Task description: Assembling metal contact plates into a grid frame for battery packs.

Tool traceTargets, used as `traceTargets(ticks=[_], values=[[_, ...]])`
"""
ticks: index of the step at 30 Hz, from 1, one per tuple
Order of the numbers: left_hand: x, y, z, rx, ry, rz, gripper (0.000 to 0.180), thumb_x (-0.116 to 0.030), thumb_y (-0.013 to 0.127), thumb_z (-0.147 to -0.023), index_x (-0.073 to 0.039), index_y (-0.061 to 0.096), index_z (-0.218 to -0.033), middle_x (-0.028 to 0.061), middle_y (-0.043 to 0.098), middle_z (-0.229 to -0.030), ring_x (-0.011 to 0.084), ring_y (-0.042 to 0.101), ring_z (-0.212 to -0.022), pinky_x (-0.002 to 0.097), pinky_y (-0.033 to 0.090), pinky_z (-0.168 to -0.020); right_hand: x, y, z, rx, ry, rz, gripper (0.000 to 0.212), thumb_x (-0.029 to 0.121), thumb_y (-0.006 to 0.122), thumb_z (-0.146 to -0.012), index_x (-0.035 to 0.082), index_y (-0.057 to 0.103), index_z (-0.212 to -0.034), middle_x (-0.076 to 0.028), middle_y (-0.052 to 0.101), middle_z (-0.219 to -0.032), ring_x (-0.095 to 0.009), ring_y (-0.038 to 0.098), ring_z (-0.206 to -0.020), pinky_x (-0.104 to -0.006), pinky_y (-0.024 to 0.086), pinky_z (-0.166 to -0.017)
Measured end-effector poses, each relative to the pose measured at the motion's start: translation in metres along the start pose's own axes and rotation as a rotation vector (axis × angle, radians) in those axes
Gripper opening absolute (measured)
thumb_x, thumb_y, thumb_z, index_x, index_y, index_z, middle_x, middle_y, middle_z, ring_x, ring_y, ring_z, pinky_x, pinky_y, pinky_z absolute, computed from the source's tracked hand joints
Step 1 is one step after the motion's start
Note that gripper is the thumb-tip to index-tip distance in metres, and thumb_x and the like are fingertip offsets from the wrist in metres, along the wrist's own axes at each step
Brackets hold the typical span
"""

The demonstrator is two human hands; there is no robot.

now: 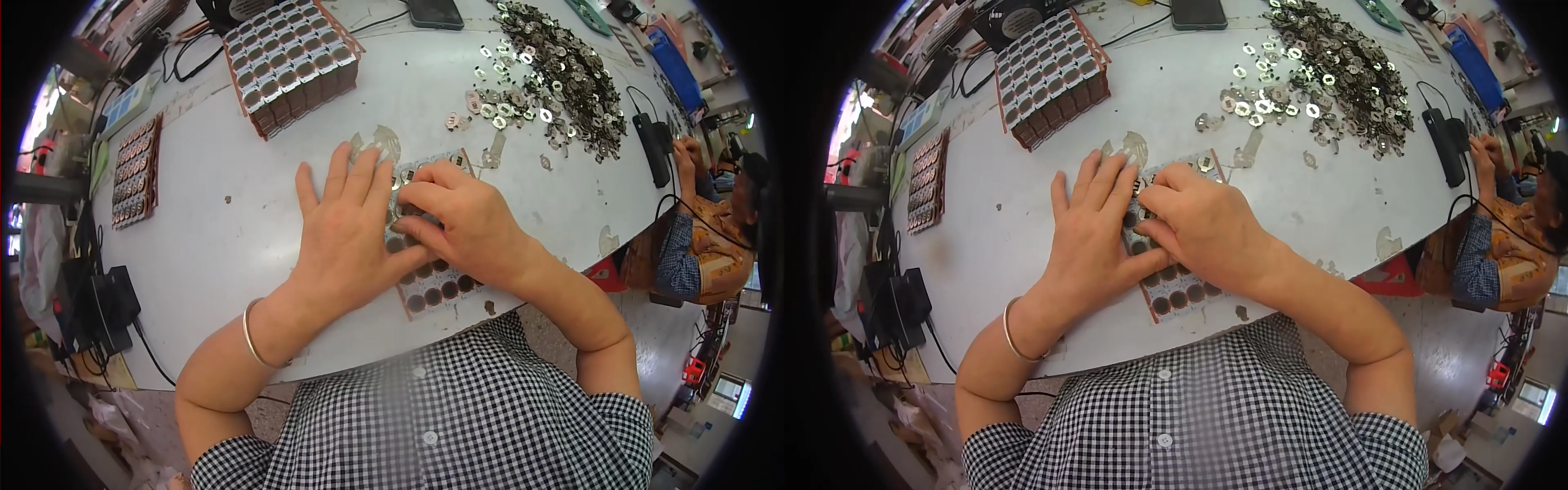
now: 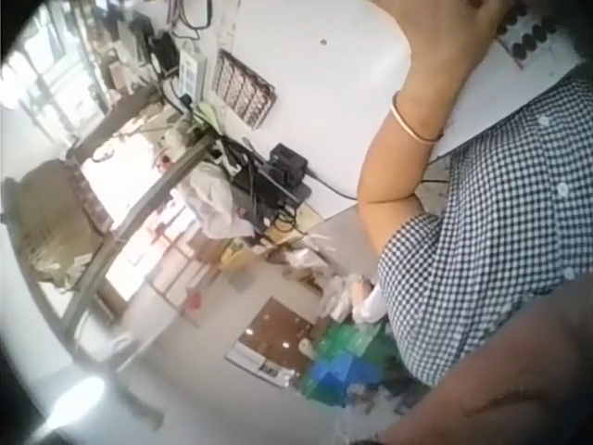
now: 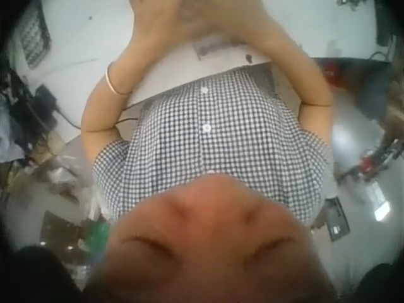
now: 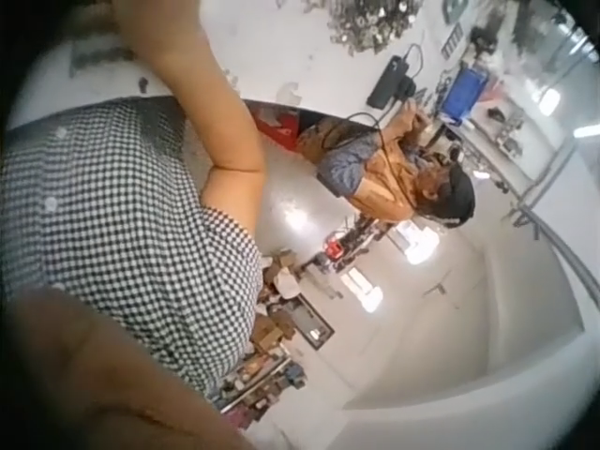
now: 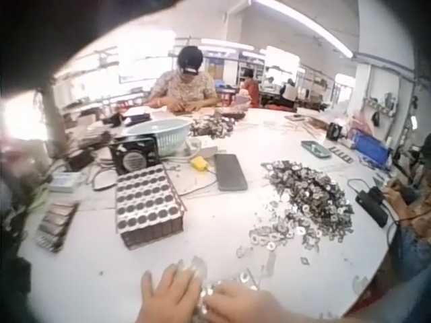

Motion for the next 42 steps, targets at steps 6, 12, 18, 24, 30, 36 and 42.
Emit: traceTargets(ticks=[6, 12, 18, 24, 30, 36, 42], values=[[0.004, 0.001, 0.002, 0.022, -0.035, 0.032, 0.096, -0.041, 0.088, -0.065, 0.007, 0.053, -0.14, 0.0236, 0.052, -0.146, 0.0456, 0.038, -0.144, 0.0703, 0.02, -0.113, 0.007, 0.003, -0.008, 0.031, -0.099, -0.02, 0.026, 0.005, 0.079, -0.081, 0.004, 0.07, -0.105, -0.013, 0.068, -0.096, -0.028, 0.07, -0.077, -0.0345, 0.057, -0.066], [0.0, 0.0, 0.003, 0.028, -0.035, 0.039, 0.098, -0.044, 0.088, -0.065, 0.006, 0.052, -0.14, 0.0238, 0.051, -0.146, 0.046, 0.038, -0.143, 0.0688, 0.021, -0.113, 0.004, -0.008, -0.003, -0.02, -0.024, -0.136, 0.024, -0.003, 0.073, -0.086, 0.002, 0.069, -0.109, -0.008, 0.069, -0.09, -0.014, 0.068, -0.073, -0.0278, 0.054, -0.063], [0.007, -0.005, 0.002, 0.023, -0.023, 0.075, 0.097, -0.046, 0.088, -0.067, 0.006, 0.051, -0.14, 0.0262, 0.05, -0.146, 0.0477, 0.039, -0.142, 0.068, 0.022, -0.112, -0.017, -0.015, -0.003, 0.002, 0.453, -0.735, 0.011, -0.001, 0.067, -0.094, -0.001, 0.069, -0.105, 0.001, 0.069, -0.09, -0.004, 0.062, -0.074, -0.0205, 0.053, -0.067], [0.005, -0.007, 0.006, 0.02, -0.002, 0.038, 0.093, -0.046, 0.089, -0.068, 0.005, 0.053, -0.137, 0.0281, 0.051, -0.144, 0.0485, 0.039, -0.142, 0.0679, 0.023, -0.112, -0.01, 0.004, -0.004, 0.062, 0.412, -0.532, 0.009, 0.002, 0.066, -0.094, -0.001, 0.069, -0.102, 0.002, 0.068, -0.082, -0.002, 0.059, -0.068, -0.0194, 0.049, -0.061], [0.007, -0.005, 0.011, -0.001, -0.033, 0.027, 0.092, -0.049, 0.088, -0.068, 0.003, 0.055, -0.136, 0.0274, 0.051, -0.144, 0.0482, 0.039, -0.142, 0.0691, 0.023, -0.111, -0.003, 0.002, -0.012, 0.081, 0.307, -0.297, 0.006, 0.002, 0.066, -0.092, 0.0, 0.069, -0.097, 0.004, 0.062, -0.072, 0.0, 0.049, -0.06, -0.02, 0.04, -0.052], [0.006, -0.004, 0.011, 0.001, -0.036, 0.045, 0.092, -0.048, 0.088, -0.068, 0.003, 0.055, -0.137, 0.0265, 0.051, -0.145, 0.0475, 0.039, -0.142, 0.0694, 0.023, -0.111, -0.003, 0.004, -0.013, 0.137, 0.375, -0.283, 0.005, 0.002, 0.067, -0.091, 0.0, 0.068, -0.096, 0.004, 0.059, -0.071, -0.001, 0.048, -0.06, -0.0207, 0.04, -0.053], [0.005, -0.003, 0.009, -0.041, -0.013, 0.015, 0.088, -0.047, 0.089, -0.065, 0.003, 0.058, -0.131, 0.0246, 0.052, -0.141, 0.0452, 0.041, -0.138, 0.0728, 0.024, -0.107, 0.002, 0.005, -0.01, -0.004, 0.204, -0.141, 0.004, 0.002, 0.067, -0.091, 0.0, 0.067, -0.094, 0.003, 0.062, -0.073, -0.001, 0.05, -0.061, -0.0214, 0.041, -0.054]])
Point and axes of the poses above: each hand's wrist, its own z-axis away from the middle knuckle, its own y-axis out of the palm, x = y × z, the point moved 6 cm from there along -z, towards the middle knuckle
